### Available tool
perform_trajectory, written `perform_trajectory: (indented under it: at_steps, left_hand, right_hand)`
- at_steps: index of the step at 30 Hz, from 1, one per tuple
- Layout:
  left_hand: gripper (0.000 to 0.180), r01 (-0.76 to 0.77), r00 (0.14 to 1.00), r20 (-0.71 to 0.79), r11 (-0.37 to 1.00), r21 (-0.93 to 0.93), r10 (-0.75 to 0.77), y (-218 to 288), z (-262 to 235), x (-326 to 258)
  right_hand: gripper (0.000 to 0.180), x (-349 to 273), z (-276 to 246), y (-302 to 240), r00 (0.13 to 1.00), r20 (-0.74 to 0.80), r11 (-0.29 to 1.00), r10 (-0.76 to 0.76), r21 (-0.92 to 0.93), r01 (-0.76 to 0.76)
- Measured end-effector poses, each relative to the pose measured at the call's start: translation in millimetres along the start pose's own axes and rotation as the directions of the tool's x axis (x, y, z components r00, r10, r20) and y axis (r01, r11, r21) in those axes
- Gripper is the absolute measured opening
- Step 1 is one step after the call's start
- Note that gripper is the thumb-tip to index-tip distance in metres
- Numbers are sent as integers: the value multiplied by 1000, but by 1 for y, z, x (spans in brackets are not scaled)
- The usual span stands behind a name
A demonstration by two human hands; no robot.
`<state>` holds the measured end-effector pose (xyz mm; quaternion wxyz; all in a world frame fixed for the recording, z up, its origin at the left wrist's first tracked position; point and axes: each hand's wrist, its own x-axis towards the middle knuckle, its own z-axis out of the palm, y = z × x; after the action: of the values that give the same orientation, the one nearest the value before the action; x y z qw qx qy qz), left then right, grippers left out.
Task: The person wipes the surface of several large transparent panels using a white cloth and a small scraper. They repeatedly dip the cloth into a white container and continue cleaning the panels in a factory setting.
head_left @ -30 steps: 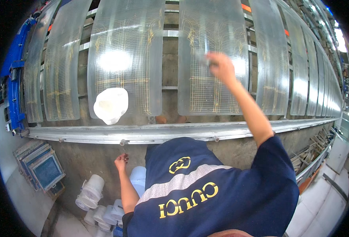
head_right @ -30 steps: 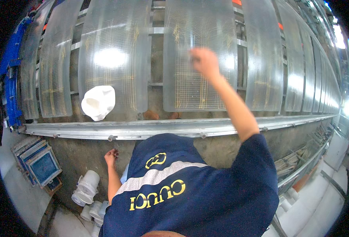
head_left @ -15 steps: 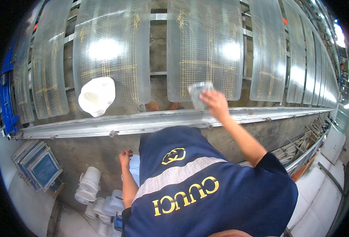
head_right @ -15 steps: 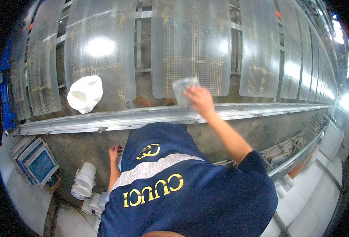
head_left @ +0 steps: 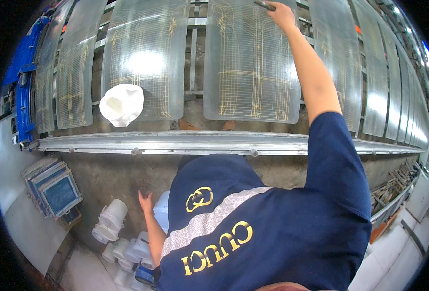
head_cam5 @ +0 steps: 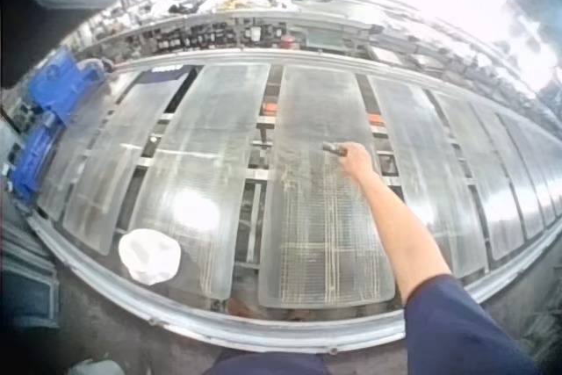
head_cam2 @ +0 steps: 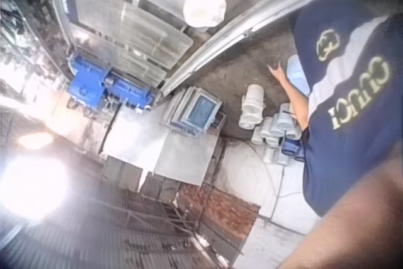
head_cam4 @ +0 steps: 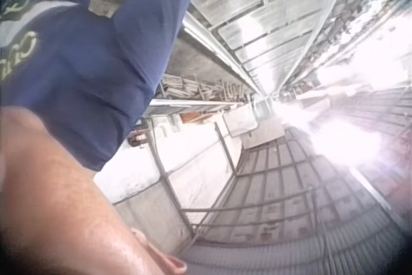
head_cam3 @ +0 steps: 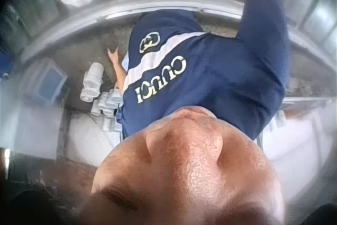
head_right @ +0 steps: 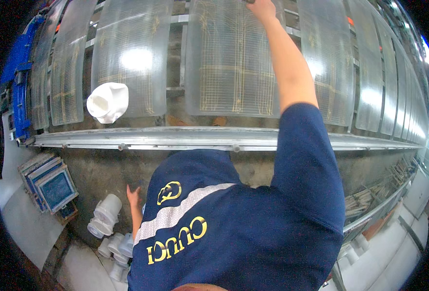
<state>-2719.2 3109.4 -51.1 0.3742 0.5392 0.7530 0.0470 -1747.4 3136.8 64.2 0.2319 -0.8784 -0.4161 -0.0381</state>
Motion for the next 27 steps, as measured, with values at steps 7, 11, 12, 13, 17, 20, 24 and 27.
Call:
perform_trajectory:
  at_steps: [7,11,12,13,17,20,24,27]
  left_hand:
    - [71,518,826,266,855,-11,-497,4,21,-149]
    - [64,536,812,274,844,-3,-515,-14,44,-160]
    - [62,513,832,252,858,-8,-495,-12,46,-155]
    - [60,462,871,200,887,-21,-449,-4,43,-138]
    - [48,82,976,-188,984,-160,-112,28,11,-65]
    - [26,-204,886,-453,960,-190,99,90,-9,-14]
    - [28,-329,799,-536,944,-12,272,213,-11,-9]
    - [40,-506,765,-504,858,-85,401,262,9,-9]
  right_hand:
    - [48,-139,8,8,972,176,988,-156,23,154]
    - [70,-352,-51,-47,924,247,948,-291,205,244]
    - [73,-386,-73,-69,911,335,968,-241,152,200]
    - [70,-404,-86,-81,910,357,975,-210,143,169]
    - [63,-402,-113,-110,925,378,966,-42,252,-59]
    - [56,-367,-112,-107,970,244,941,5,326,-87]
    - [45,-347,-94,-88,941,195,758,277,558,-338]
    - [36,-334,-81,-77,759,431,291,487,739,-607]
